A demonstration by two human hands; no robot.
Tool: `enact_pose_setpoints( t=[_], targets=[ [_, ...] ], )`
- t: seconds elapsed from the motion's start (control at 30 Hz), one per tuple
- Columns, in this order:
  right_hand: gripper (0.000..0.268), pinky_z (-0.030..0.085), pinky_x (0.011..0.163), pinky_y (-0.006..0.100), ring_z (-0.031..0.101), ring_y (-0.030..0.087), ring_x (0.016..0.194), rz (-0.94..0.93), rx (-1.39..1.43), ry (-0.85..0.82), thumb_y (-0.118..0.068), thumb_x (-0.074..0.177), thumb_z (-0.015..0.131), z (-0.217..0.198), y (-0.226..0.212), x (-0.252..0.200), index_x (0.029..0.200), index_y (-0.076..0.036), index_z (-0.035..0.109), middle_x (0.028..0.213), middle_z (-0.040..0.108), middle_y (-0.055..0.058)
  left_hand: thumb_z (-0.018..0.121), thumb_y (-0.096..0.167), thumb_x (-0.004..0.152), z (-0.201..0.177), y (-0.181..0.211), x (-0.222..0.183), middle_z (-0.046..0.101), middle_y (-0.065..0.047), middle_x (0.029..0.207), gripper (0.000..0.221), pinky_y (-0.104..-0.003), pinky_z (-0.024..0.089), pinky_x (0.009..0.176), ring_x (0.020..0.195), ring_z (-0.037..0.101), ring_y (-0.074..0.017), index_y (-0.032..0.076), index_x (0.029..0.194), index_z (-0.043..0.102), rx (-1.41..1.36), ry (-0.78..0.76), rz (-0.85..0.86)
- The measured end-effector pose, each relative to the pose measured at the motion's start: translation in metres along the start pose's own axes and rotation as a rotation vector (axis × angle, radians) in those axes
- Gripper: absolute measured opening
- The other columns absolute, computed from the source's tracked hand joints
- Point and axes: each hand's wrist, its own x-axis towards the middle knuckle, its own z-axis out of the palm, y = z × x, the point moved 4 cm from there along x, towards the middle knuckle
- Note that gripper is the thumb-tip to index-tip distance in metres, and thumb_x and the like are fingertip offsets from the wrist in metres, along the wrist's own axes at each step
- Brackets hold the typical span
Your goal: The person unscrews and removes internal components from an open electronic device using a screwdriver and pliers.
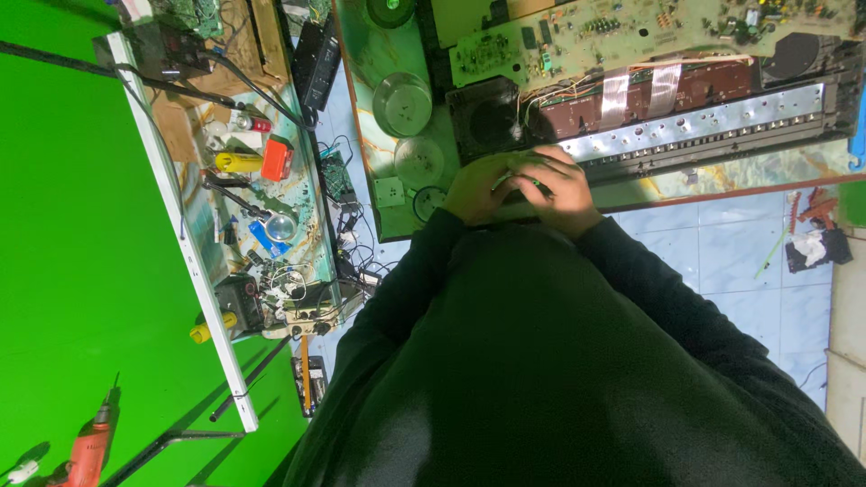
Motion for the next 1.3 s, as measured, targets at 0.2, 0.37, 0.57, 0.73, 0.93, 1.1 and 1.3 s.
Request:
enact_pose_setpoints(
  t=[0.2,0.37,0.57,0.73,0.93,1.1,1.3],
  targets=[
    [0.015,0.058,0.087,0.039,0.07,0.028,0.1,0.166,0.048,-0.067,-0.004,0.094,0.074,0.001,0.008,-0.004,0.109,0.0,0.074,0.109,0.073,0.016,0.072,0.028,0.092,0.012,-0.006,0.003,0.074,-0.013,0.113,0.024,-0.045,0.055,0.095,0.108,0.069,-0.036,0.012,0.109,0.074,0.08,0.026,-0.061],
    [0.02,0.057,0.094,0.042,0.07,0.031,0.108,0.183,0.084,-0.089,-0.005,0.102,0.063,0.004,0.008,-0.004,0.121,-0.002,0.068,0.115,0.072,0.016,0.073,0.031,0.09,0.013,-0.003,0.006,0.073,-0.014,0.103,0.03,-0.048,0.054,0.086,0.098,0.068,-0.0392,0.007,0.107,0.072,0.083,0.038,-0.128],
    [0.043,0.052,0.098,0.046,0.064,0.038,0.114,0.172,0.107,-0.201,-0.004,0.101,0.053,-0.003,0.001,0.012,0.143,0.002,0.057,0.121,0.068,0.023,0.07,0.027,0.097,0.025,-0.012,0.003,0.073,-0.015,0.113,0.024,-0.047,0.056,0.089,0.104,0.069,-0.0384,0.009,0.113,0.071,0.028,0.093,-0.087],
    [0.026,0.059,0.089,0.041,0.075,0.029,0.102,0.381,0.185,0.03,-0.011,0.098,0.071,0.002,0.023,-0.013,0.12,0.001,0.064,0.109,0.074,0.02,0.07,0.02,0.091,0.013,0.003,0.007,0.072,-0.018,0.113,0.033,-0.045,0.056,0.088,0.103,0.069,-0.039,0.006,0.121,0.07,-0.03,0.121,-0.119],
    [0.008,0.057,0.082,0.041,0.071,0.034,0.09,0.3,-0.013,-0.111,-0.005,0.099,0.065,0.023,0.064,-0.048,0.103,-0.002,0.071,0.096,0.072,0.02,0.068,0.019,0.095,0.022,-0.007,0.0,0.074,-0.016,0.11,0.024,-0.042,0.058,0.087,0.101,0.072,-0.036,0.011,0.117,0.071,-0.086,0.185,-0.183],
    [0.021,0.054,0.087,0.044,0.069,0.035,0.094,0.324,-0.037,-0.1,-0.012,0.108,0.064,0.033,0.102,-0.051,0.121,0.003,0.069,0.106,0.071,0.02,0.06,0.035,0.107,0.04,-0.07,-0.012,0.063,0.0,0.083,0.03,-0.03,0.048,0.061,0.07,0.06,-0.0132,0.007,0.115,0.068,-0.622,0.401,-0.538],
    [0.024,0.053,0.086,0.04,0.066,0.027,0.085,0.067,-0.326,-0.262,-0.025,0.108,0.074,0.083,0.133,-0.074,0.105,-0.001,0.072,0.095,0.071,0.014,0.055,0.037,0.105,0.085,-0.127,-0.037,0.038,0.008,0.066,0.034,-0.025,0.028,0.045,0.051,0.034,-0.0051,0.007,0.114,0.069,-1.204,0.145,-1.006]
  ],
)
